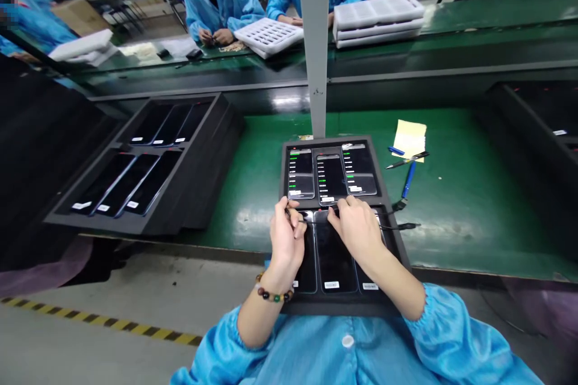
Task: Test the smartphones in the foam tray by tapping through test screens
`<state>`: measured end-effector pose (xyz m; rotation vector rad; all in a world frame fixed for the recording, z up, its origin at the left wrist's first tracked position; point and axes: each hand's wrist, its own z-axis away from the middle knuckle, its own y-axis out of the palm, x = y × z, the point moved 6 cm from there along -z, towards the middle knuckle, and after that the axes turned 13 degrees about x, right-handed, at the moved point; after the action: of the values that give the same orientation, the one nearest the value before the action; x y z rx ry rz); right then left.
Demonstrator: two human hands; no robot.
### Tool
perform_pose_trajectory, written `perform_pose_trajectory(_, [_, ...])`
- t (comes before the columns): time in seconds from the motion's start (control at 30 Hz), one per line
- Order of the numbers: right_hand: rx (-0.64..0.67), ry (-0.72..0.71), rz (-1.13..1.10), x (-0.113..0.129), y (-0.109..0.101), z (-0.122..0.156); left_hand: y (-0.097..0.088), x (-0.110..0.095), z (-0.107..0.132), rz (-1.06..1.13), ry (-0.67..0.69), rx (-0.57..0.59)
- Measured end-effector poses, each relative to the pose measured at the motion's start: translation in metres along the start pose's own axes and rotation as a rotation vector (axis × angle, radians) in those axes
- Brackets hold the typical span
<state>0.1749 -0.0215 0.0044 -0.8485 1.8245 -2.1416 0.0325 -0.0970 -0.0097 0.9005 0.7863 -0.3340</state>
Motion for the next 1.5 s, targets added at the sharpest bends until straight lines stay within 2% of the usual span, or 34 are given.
perform_pose_trajectory(0.1, [-0.024,-0.007,-0.080,-0.007,-0.006,0.003,-0.002,0.000,0.006,-0.012,-0.014,0.070])
perform_pose_trajectory(0.2, [-0.067,-0.057,-0.188,-0.018,-0.029,0.018,0.015,0.001,0.012,-0.072,-0.092,0.262])
perform_pose_trajectory(0.3, [-0.092,-0.117,-0.546,-0.031,-0.052,0.039,0.058,0.004,0.023,-0.120,-0.186,0.583])
perform_pose_trajectory(0.4, [-0.052,-0.103,-0.923,-0.043,-0.063,0.053,0.110,0.011,0.032,-0.130,-0.235,0.863])
perform_pose_trajectory(0.5, [-0.125,-0.036,-1.144,-0.067,-0.080,0.064,0.145,0.018,0.031,-0.141,-0.245,0.994])
perform_pose_trajectory(0.57, [-0.240,0.054,-1.191,-0.097,-0.100,0.072,0.151,0.018,0.025,-0.157,-0.229,1.009])
perform_pose_trajectory(0.67, [-0.377,0.253,-1.128,-0.160,-0.129,0.077,0.133,0.004,0.006,-0.234,-0.174,0.932])
perform_pose_trajectory(0.7, [-0.366,0.292,-1.110,-0.182,-0.134,0.072,0.122,-0.003,-0.003,-0.260,-0.145,0.878])
perform_pose_trajectory(0.73, [-0.297,0.322,-1.114,-0.202,-0.134,0.062,0.109,-0.011,-0.012,-0.275,-0.114,0.811])
perform_pose_trajectory(0.8, [-0.224,0.378,-1.101,-0.241,-0.125,0.035,0.082,-0.025,-0.030,-0.261,-0.055,0.661])
perform_pose_trajectory(0.9, [-0.170,0.475,-1.037,-0.287,-0.095,-0.017,0.043,-0.040,-0.051,-0.240,0.010,0.479])
perform_pose_trajectory(1.03, [-0.187,0.581,-0.852,-0.317,-0.068,-0.075,0.000,-0.052,-0.064,-0.345,0.116,0.334])
perform_pose_trajectory(1.13, [-0.224,0.610,-0.655,-0.317,-0.069,-0.094,-0.027,-0.060,-0.069,-0.560,0.226,0.229])
perform_pose_trajectory(1.23, [-0.324,0.557,-0.444,-0.294,-0.077,-0.086,-0.044,-0.066,-0.074,-0.855,0.362,0.177])
perform_pose_trajectory(1.3, [-0.377,0.430,-0.343,-0.261,-0.076,-0.071,-0.046,-0.066,-0.078,-1.025,0.446,0.204])
perform_pose_trajectory(1.37, [-0.374,0.258,-0.298,-0.220,-0.066,-0.055,-0.043,-0.063,-0.084,-1.144,0.491,0.254])
perform_pose_trajectory(1.5, [-0.188,-0.092,-0.316,-0.138,-0.033,-0.032,-0.024,-0.057,-0.085,-1.328,0.555,0.353])
